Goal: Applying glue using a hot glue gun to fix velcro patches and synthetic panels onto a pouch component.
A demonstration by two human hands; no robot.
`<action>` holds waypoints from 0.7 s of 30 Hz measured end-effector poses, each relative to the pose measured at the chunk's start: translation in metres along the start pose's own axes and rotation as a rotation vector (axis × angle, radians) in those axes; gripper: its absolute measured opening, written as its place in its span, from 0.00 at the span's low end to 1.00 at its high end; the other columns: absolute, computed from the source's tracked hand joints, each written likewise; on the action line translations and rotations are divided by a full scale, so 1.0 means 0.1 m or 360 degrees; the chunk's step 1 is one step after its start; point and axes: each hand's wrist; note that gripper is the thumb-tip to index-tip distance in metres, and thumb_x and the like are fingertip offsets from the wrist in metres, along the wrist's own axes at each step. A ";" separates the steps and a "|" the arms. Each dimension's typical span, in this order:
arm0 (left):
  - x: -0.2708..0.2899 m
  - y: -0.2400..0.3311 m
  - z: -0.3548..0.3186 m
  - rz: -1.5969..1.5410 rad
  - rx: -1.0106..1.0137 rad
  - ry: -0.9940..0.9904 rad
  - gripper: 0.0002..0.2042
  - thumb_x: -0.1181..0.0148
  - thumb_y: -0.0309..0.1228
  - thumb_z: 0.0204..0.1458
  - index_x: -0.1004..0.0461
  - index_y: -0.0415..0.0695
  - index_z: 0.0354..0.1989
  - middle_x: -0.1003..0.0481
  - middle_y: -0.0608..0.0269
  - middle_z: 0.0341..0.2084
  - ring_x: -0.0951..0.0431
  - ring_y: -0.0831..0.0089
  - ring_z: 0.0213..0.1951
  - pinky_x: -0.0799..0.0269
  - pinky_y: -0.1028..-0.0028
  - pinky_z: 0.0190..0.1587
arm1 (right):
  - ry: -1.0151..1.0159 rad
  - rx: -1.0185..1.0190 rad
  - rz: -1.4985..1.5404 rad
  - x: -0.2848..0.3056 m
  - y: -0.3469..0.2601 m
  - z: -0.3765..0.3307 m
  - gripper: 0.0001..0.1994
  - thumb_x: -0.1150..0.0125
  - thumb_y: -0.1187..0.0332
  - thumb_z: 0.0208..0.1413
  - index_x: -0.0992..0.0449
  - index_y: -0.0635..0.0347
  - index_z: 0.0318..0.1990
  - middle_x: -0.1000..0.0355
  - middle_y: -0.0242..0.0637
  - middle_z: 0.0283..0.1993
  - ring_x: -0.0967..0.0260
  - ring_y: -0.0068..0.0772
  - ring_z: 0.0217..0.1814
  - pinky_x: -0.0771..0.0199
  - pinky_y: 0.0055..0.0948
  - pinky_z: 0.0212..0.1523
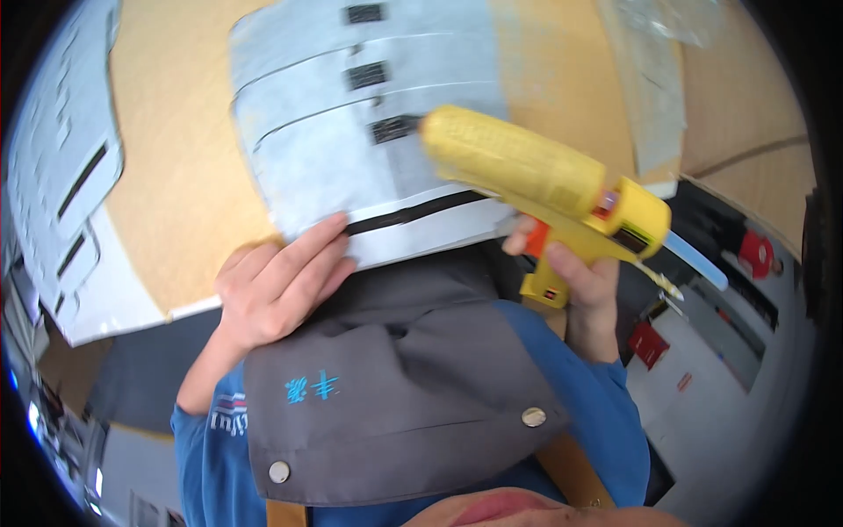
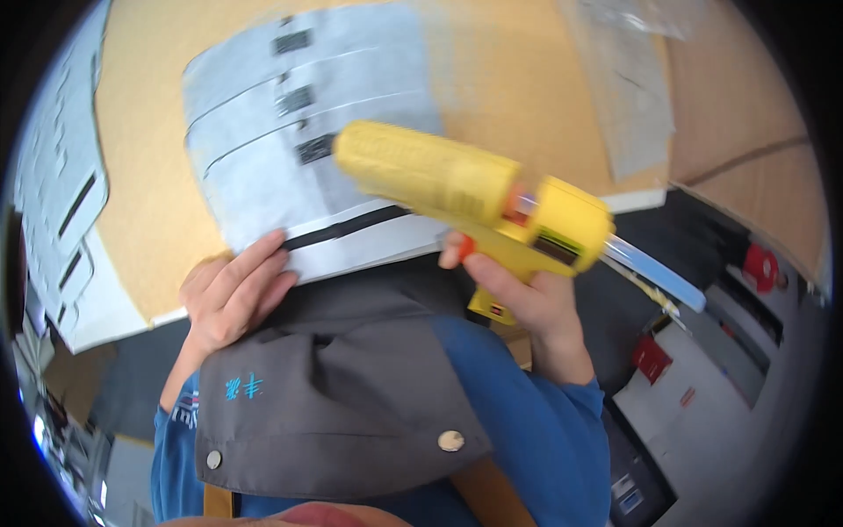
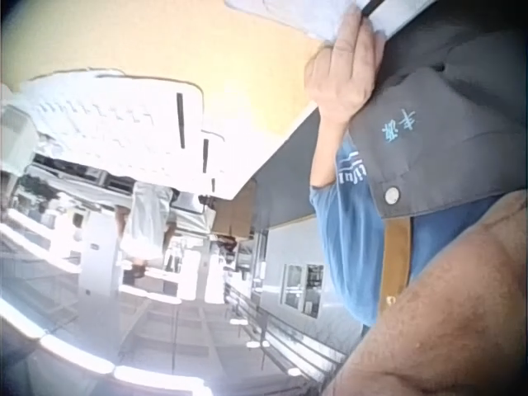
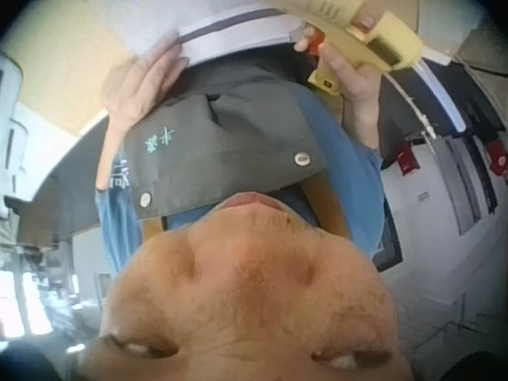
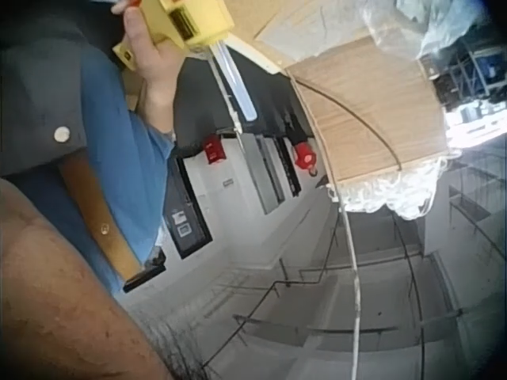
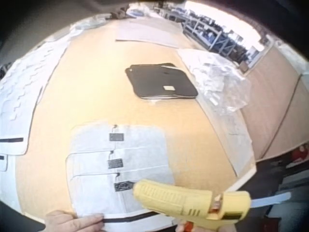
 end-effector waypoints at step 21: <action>0.04 -0.05 -0.49 -0.0424 0.0426 -0.0046 0.13 0.42 0.20 0.57 0.25 0.32 0.50 0.19 0.47 0.39 0.19 0.63 0.33 0.24 0.75 0.35 | 0.0986 0.0635 0.1090 1.35 -0.04 0.51 0.20 0.51 0.51 0.66 0.27 0.60 0.49 0.23 0.41 0.46 0.24 0.34 0.51 0.25 0.23 0.36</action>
Point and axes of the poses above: each hand's wrist, its own z-axis towards the middle knuckle, its own x-axis out of the back of the hand, y = z × x
